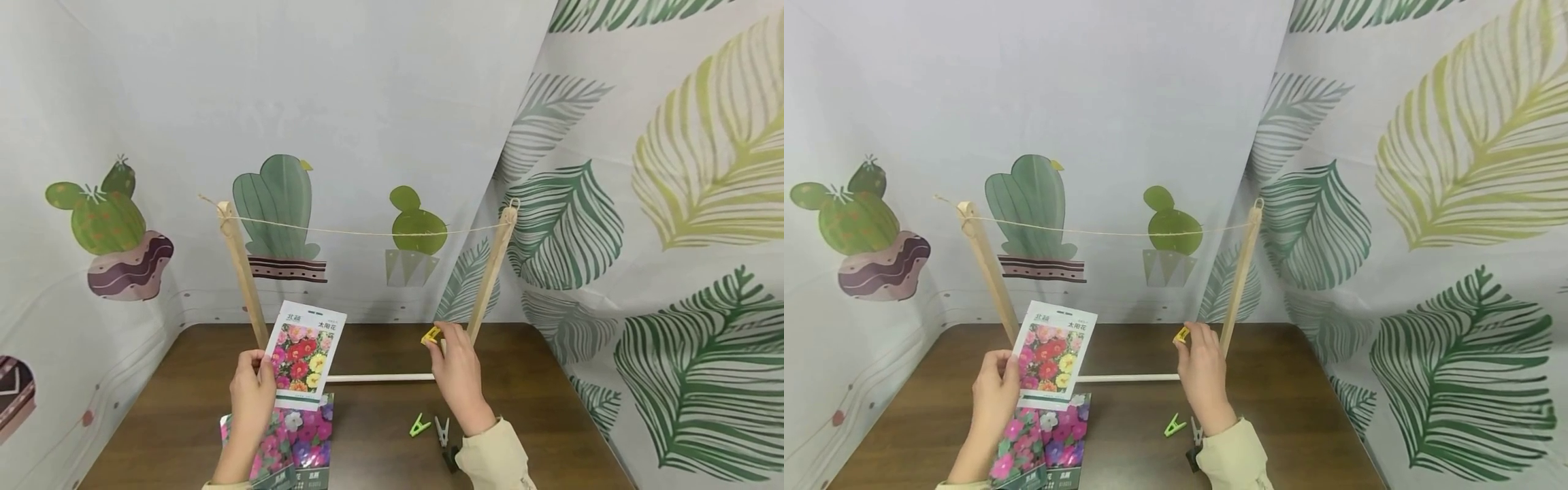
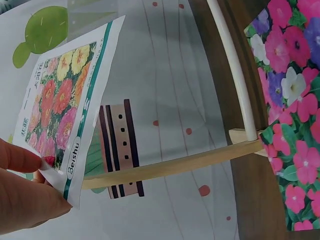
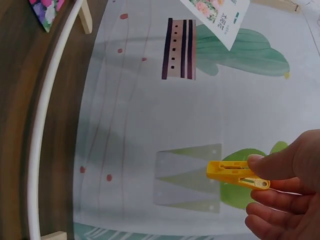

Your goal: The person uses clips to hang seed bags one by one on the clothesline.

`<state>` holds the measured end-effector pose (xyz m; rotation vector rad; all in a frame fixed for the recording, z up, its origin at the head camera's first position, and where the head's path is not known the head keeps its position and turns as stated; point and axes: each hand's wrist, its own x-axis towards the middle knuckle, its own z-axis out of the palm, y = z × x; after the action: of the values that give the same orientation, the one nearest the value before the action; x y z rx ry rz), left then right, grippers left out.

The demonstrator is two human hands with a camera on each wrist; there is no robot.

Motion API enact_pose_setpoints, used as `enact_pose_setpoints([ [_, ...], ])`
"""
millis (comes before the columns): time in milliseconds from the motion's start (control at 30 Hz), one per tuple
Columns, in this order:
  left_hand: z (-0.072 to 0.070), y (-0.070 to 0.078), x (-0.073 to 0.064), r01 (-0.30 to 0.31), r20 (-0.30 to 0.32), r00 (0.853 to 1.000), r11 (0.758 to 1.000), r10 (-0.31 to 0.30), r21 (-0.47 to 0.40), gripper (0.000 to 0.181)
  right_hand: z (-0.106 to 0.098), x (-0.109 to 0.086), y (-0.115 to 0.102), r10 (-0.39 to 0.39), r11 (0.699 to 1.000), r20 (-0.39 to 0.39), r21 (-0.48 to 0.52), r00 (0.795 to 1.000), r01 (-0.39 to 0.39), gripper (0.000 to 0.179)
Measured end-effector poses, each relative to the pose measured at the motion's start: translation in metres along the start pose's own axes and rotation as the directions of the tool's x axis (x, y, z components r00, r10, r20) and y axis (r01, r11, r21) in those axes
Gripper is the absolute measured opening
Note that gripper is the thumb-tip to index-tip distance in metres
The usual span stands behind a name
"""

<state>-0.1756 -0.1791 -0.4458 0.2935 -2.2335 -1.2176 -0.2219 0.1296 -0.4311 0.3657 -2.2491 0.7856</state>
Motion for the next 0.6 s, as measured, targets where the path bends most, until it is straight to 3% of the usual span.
enact_pose_setpoints([
  [600,-0.01,0.013,0.015,-0.032,-0.054,0.998,0.999,0.03,-0.034,0.018,-0.006,0.028,-0.017,-0.106,0.994,-0.015,0.026,0.994,0.106,0.038],
])
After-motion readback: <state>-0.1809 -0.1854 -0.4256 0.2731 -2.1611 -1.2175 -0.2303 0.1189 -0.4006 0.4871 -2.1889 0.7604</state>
